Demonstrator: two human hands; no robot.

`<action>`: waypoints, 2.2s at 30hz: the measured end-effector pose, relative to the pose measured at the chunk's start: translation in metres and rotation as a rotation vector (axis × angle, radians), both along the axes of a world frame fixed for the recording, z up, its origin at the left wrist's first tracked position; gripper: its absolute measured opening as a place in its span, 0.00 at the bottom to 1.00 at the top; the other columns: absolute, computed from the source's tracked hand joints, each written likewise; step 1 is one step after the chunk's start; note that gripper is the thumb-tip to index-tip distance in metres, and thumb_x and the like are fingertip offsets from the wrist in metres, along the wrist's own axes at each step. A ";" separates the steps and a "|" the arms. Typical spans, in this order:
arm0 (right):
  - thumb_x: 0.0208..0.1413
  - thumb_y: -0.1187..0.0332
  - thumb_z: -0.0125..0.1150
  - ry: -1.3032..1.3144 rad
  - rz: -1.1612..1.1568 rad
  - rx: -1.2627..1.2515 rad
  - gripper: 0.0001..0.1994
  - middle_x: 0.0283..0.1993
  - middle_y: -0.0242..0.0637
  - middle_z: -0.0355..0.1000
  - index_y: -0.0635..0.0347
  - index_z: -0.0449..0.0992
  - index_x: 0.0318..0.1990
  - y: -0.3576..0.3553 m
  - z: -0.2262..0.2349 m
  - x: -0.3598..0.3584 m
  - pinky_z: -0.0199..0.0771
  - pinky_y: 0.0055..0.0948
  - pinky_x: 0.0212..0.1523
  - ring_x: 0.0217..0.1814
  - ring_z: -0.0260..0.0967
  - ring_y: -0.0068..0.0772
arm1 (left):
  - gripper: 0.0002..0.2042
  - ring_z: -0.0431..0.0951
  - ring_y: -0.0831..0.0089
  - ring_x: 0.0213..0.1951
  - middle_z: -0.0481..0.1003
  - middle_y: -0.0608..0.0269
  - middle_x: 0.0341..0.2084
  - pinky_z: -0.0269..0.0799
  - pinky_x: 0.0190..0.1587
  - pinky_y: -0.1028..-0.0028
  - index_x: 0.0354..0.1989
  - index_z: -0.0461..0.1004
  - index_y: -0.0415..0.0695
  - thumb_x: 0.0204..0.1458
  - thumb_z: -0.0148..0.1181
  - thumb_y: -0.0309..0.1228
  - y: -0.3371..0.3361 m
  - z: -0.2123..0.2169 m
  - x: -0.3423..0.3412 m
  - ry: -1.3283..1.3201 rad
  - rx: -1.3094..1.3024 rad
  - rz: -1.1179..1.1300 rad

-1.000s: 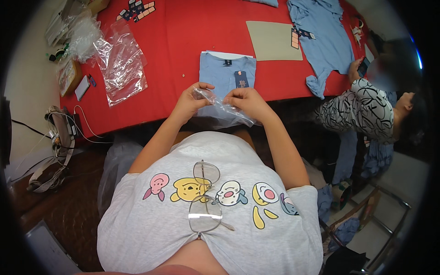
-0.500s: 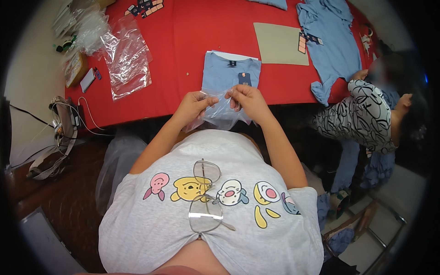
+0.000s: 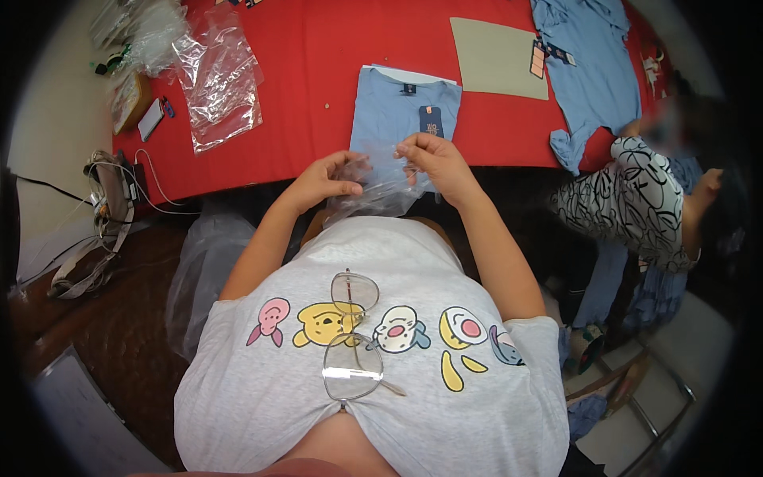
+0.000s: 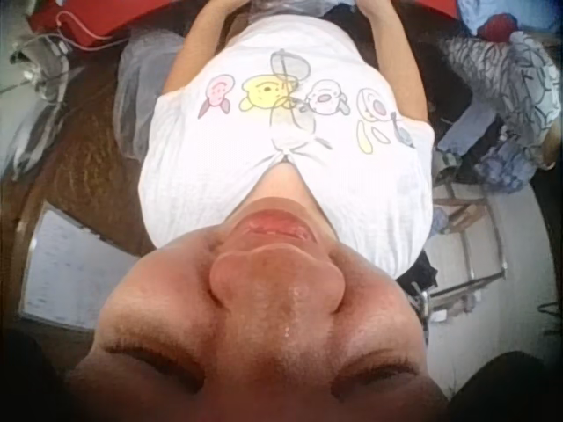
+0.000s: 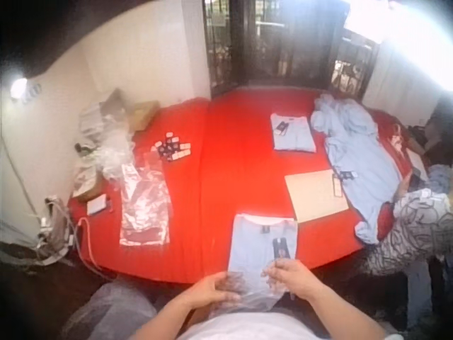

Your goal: The person organizes clear plastic bags and then places a folded blue shirt into one of the bags.

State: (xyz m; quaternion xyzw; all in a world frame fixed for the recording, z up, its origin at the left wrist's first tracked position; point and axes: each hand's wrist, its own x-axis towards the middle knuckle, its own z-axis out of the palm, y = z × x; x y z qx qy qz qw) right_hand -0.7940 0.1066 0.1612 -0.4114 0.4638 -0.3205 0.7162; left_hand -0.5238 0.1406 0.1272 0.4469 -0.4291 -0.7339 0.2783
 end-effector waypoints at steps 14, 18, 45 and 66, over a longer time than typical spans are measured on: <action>0.51 0.56 0.73 0.833 0.833 -0.279 0.13 0.35 0.34 0.86 0.53 0.91 0.39 0.038 0.020 -0.015 0.75 0.37 0.45 0.41 0.79 0.34 | 0.16 0.84 0.67 0.41 0.83 0.61 0.35 0.80 0.51 0.60 0.31 0.81 0.40 0.54 0.77 0.41 -0.074 -0.007 0.021 -0.246 -0.445 -0.796; 0.53 0.59 0.72 0.916 0.793 -0.506 0.11 0.59 0.32 0.83 0.57 0.91 0.35 0.061 -0.018 -0.034 0.66 0.39 0.60 0.49 0.73 0.39 | 0.27 0.83 0.58 0.46 0.85 0.48 0.45 0.75 0.50 0.62 0.45 0.86 0.37 0.59 0.69 0.55 -0.059 -0.020 -0.008 -0.542 -0.171 -1.225; 0.48 0.72 0.71 1.020 0.465 -0.591 0.08 0.41 0.41 0.81 0.60 0.84 0.37 -0.012 -0.036 -0.052 0.78 0.42 0.45 0.44 0.79 0.47 | 0.10 0.84 0.76 0.45 0.87 0.61 0.41 0.76 0.50 0.73 0.47 0.85 0.41 0.61 0.71 0.32 0.024 -0.094 -0.006 -0.315 -0.139 -0.138; 0.53 0.77 0.70 0.792 -0.125 -0.524 0.07 0.36 0.38 0.75 0.62 0.80 0.39 0.034 -0.071 -0.025 0.76 0.32 0.39 0.35 0.77 0.36 | 0.02 0.84 0.64 0.39 0.82 0.55 0.36 0.78 0.45 0.69 0.37 0.79 0.37 0.59 0.66 0.21 -0.042 -0.070 0.037 -0.623 -0.702 0.066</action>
